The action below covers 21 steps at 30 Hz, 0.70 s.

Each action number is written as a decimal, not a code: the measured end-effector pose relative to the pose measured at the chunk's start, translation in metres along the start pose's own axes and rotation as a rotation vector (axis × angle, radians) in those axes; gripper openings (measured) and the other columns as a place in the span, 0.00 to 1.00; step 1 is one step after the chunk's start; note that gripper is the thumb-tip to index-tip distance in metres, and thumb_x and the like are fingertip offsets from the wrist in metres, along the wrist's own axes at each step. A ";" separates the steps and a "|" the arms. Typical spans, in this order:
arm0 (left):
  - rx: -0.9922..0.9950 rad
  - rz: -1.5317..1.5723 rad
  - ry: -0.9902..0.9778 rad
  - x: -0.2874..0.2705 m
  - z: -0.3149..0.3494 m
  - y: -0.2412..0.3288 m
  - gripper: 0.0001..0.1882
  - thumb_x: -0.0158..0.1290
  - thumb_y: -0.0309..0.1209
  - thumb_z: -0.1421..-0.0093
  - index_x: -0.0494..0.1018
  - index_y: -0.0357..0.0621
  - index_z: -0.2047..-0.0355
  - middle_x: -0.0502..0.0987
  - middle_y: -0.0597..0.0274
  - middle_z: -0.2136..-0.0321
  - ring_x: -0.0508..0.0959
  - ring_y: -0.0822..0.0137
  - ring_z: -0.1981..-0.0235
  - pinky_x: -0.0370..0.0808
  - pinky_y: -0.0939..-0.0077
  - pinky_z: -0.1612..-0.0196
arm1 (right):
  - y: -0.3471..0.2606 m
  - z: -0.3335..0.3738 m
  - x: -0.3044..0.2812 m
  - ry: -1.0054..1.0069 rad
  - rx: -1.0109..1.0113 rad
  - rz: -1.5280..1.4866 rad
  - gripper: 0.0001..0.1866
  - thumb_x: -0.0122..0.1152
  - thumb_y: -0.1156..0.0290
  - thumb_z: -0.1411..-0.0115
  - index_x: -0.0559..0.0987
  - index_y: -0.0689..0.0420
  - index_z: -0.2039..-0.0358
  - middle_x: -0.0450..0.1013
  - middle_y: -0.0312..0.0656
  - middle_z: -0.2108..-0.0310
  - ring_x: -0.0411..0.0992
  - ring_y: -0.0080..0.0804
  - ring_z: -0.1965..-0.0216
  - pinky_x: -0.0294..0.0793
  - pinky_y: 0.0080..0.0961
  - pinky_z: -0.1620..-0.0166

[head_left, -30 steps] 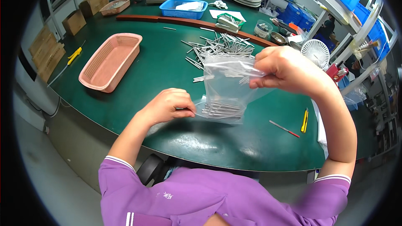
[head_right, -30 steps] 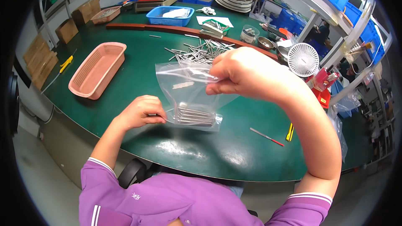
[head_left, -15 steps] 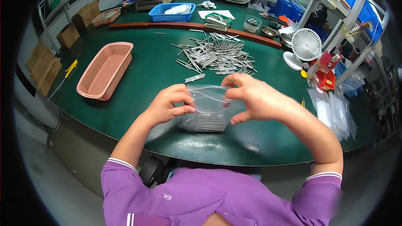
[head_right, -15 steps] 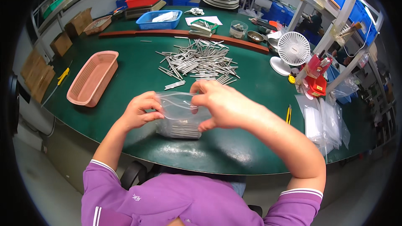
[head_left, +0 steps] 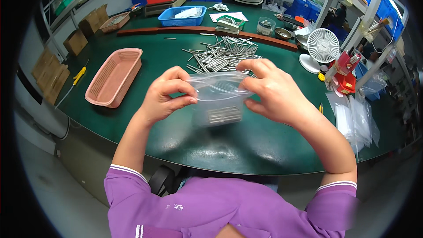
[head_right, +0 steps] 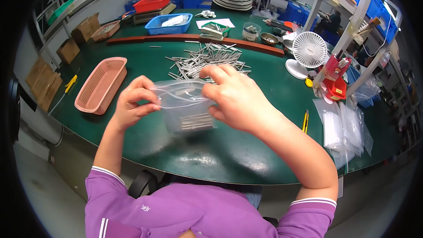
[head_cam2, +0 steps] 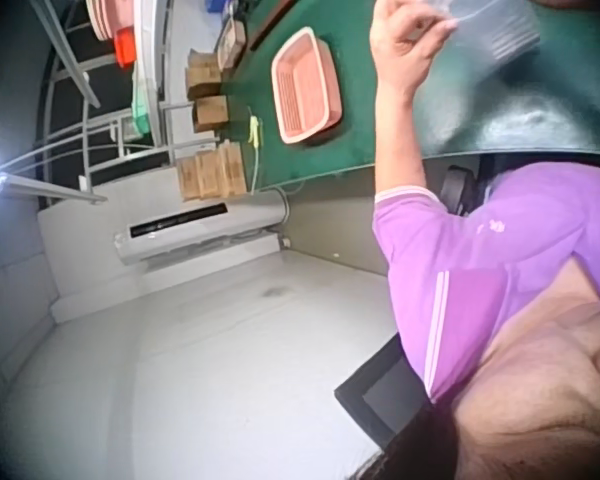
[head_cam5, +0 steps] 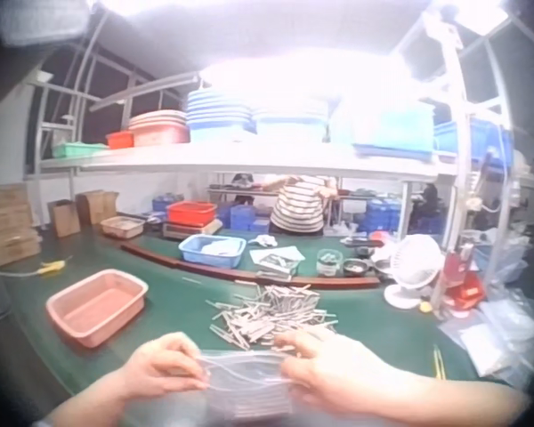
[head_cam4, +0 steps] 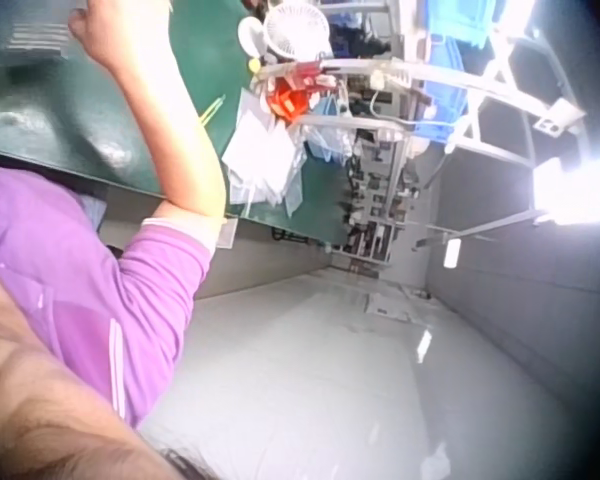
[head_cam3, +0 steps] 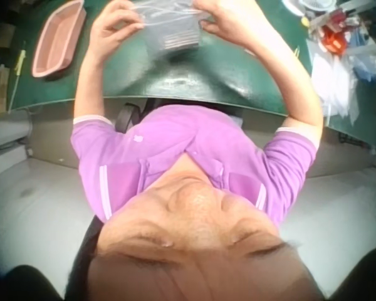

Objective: The person organizes a pile of small metal rods on a green workbench, aligning them into neat rows. They then gather the aligned rods and place them into a clear plastic bag. The person repeats this process with another batch of rods, using a yellow utility knife to assist in the alignment.

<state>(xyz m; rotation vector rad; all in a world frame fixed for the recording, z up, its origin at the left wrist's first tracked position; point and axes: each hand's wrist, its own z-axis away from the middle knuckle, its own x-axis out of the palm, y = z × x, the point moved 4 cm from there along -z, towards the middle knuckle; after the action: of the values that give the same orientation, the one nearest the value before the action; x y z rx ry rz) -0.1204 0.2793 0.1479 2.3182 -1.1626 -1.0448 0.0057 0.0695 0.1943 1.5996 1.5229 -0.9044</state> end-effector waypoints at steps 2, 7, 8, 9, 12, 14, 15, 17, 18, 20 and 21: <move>-0.056 -0.060 -0.053 0.007 0.004 -0.008 0.08 0.68 0.25 0.53 0.81 0.45 0.72 0.72 0.66 0.72 0.73 0.70 0.67 0.72 0.77 0.64 | 0.013 0.004 0.017 -0.042 -0.004 0.039 0.06 0.66 0.71 0.54 0.80 0.56 0.74 0.72 0.39 0.55 0.70 0.40 0.51 0.77 0.35 0.55; 0.153 -0.124 0.131 -0.012 0.001 0.000 0.13 0.69 0.25 0.53 0.79 0.44 0.66 0.73 0.61 0.63 0.75 0.66 0.59 0.73 0.74 0.56 | 0.008 0.001 0.002 0.104 0.070 -0.011 0.05 0.66 0.71 0.54 0.78 0.56 0.76 0.72 0.36 0.58 0.71 0.37 0.52 0.79 0.34 0.60; 0.179 -0.167 0.117 -0.008 -0.006 0.008 0.19 0.69 0.27 0.54 0.77 0.45 0.60 0.73 0.56 0.54 0.75 0.60 0.52 0.73 0.70 0.49 | 0.011 0.000 0.004 0.096 0.057 0.007 0.05 0.65 0.72 0.54 0.78 0.56 0.75 0.72 0.35 0.59 0.71 0.37 0.53 0.80 0.34 0.61; 0.147 -0.191 0.030 0.005 -0.010 0.009 0.20 0.69 0.28 0.54 0.77 0.45 0.60 0.73 0.55 0.51 0.75 0.59 0.50 0.73 0.68 0.48 | 0.008 0.002 0.009 0.048 0.033 -0.017 0.05 0.65 0.72 0.53 0.78 0.56 0.75 0.72 0.35 0.59 0.71 0.37 0.53 0.79 0.34 0.61; 0.033 -0.275 -0.272 0.028 -0.016 0.007 0.20 0.71 0.29 0.58 0.76 0.44 0.65 0.71 0.54 0.45 0.72 0.54 0.43 0.70 0.62 0.42 | -0.001 0.000 0.023 -0.045 -0.004 -0.092 0.05 0.64 0.71 0.52 0.79 0.55 0.73 0.72 0.35 0.61 0.71 0.37 0.55 0.79 0.35 0.60; 0.031 -0.212 -0.282 0.020 -0.017 0.001 0.17 0.71 0.29 0.58 0.75 0.43 0.70 0.72 0.54 0.46 0.72 0.54 0.44 0.71 0.62 0.43 | 0.007 0.001 0.016 0.010 0.067 -0.050 0.05 0.64 0.70 0.52 0.79 0.55 0.73 0.72 0.35 0.61 0.71 0.36 0.55 0.78 0.35 0.60; 0.024 -0.172 -0.299 0.019 -0.017 -0.003 0.15 0.70 0.29 0.58 0.75 0.42 0.72 0.73 0.54 0.46 0.73 0.53 0.45 0.72 0.62 0.44 | 0.011 0.006 0.015 0.034 0.116 -0.037 0.05 0.64 0.70 0.52 0.79 0.54 0.73 0.72 0.35 0.61 0.71 0.36 0.55 0.78 0.35 0.59; 0.079 -0.420 -0.267 0.009 -0.020 0.002 0.14 0.70 0.33 0.57 0.75 0.43 0.77 0.77 0.59 0.52 0.75 0.55 0.47 0.75 0.63 0.50 | 0.019 0.011 0.014 -0.010 0.148 0.035 0.07 0.66 0.68 0.54 0.79 0.54 0.74 0.71 0.36 0.61 0.72 0.37 0.55 0.77 0.36 0.58; 0.098 -0.472 -0.285 0.007 -0.022 -0.001 0.14 0.69 0.34 0.58 0.75 0.43 0.78 0.77 0.59 0.53 0.76 0.56 0.48 0.75 0.63 0.51 | 0.019 0.010 0.013 -0.042 0.124 0.032 0.08 0.67 0.67 0.54 0.79 0.54 0.74 0.72 0.36 0.61 0.71 0.37 0.55 0.77 0.35 0.58; 0.135 -0.518 -0.315 0.001 -0.022 -0.002 0.14 0.69 0.35 0.58 0.75 0.43 0.78 0.78 0.59 0.54 0.77 0.57 0.51 0.75 0.64 0.52 | 0.018 0.006 0.010 -0.050 0.043 0.033 0.09 0.69 0.66 0.54 0.78 0.55 0.76 0.72 0.37 0.62 0.71 0.37 0.55 0.76 0.34 0.57; 0.157 -0.501 -0.330 0.001 -0.022 -0.001 0.15 0.69 0.34 0.58 0.74 0.43 0.77 0.78 0.59 0.55 0.78 0.57 0.52 0.76 0.64 0.53 | 0.019 0.005 0.008 -0.032 -0.003 0.040 0.09 0.68 0.66 0.54 0.78 0.55 0.76 0.72 0.37 0.62 0.71 0.37 0.55 0.76 0.34 0.57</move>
<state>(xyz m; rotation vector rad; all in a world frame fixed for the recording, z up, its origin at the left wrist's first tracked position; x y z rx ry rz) -0.1030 0.2784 0.1620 2.7131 -0.7988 -1.6101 0.0252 0.0688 0.1858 1.6001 1.4641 -0.9009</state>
